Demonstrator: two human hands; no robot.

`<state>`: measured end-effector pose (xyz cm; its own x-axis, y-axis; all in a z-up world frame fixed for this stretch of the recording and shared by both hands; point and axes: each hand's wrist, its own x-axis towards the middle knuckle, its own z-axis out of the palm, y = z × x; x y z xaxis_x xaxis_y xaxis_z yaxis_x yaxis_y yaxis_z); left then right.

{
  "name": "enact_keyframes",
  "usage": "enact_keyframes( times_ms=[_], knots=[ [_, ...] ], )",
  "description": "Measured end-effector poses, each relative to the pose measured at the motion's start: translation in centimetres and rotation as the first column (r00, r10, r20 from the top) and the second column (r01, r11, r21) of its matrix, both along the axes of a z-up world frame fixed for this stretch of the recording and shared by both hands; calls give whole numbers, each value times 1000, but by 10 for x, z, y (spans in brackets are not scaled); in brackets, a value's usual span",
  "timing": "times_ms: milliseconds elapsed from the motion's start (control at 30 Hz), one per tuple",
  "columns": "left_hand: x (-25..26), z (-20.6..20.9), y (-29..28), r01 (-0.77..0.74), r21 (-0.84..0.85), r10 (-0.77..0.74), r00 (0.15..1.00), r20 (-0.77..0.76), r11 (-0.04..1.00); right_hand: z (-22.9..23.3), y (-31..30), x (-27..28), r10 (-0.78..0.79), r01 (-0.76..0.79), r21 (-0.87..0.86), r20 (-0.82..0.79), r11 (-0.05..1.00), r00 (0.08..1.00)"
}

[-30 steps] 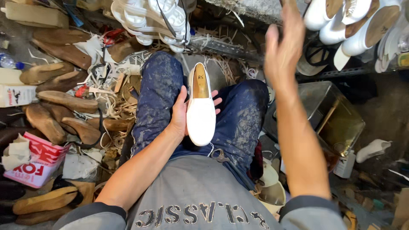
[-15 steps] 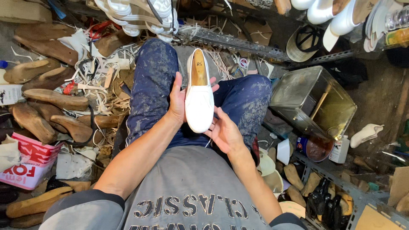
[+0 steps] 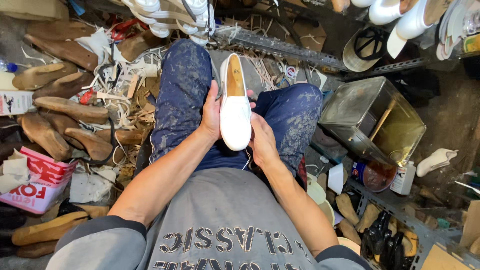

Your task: The person hammers a white shoe on their lap using a hammer and a curved metal tool to shape or attach the sole. They repeatedly strike the shoe's edge and sole area, occasionally rotating the shoe to access different sections.

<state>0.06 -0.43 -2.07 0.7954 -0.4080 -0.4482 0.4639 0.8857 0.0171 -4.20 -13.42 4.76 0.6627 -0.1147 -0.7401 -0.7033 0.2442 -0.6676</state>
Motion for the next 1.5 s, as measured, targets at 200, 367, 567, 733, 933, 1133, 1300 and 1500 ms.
enact_keyframes(
  times_ms=[200, 367, 567, 733, 933, 1133, 1300, 1500],
  knots=[
    [-2, 25, 2, -54, -35, 47, 982, -183, 998, 40, -15, 36, 207, -205, -295, -26, 933, 978],
    [3, 22, 6, -12, -120, 4, 998, -64, 993, 25, -105, 64, 755, 273, -948, 298, 163, 583],
    [4, 17, 2, 28, -162, -28, 1000, -3, 986, -31, -119, 73, 671, 169, -985, 101, -37, 735],
    [3, 17, 5, 34, -228, -24, 999, 46, 973, -25, -111, 69, 672, 162, -987, 116, -7, 732],
    [6, 22, 6, 64, -276, -42, 996, 83, 959, -26, -112, 73, 659, 158, -987, 121, 4, 742],
    [4, 19, 4, 98, -268, -55, 985, 162, 958, -21, -109, 71, 642, 127, -992, 110, 20, 759],
    [3, 16, 4, 106, -249, -59, 980, 188, 963, -20, -109, 72, 647, 133, -990, 126, 38, 752],
    [3, 19, 4, 89, -256, -51, 987, 150, 963, -21, -110, 71, 650, 135, -990, 133, 47, 748]
  ],
)
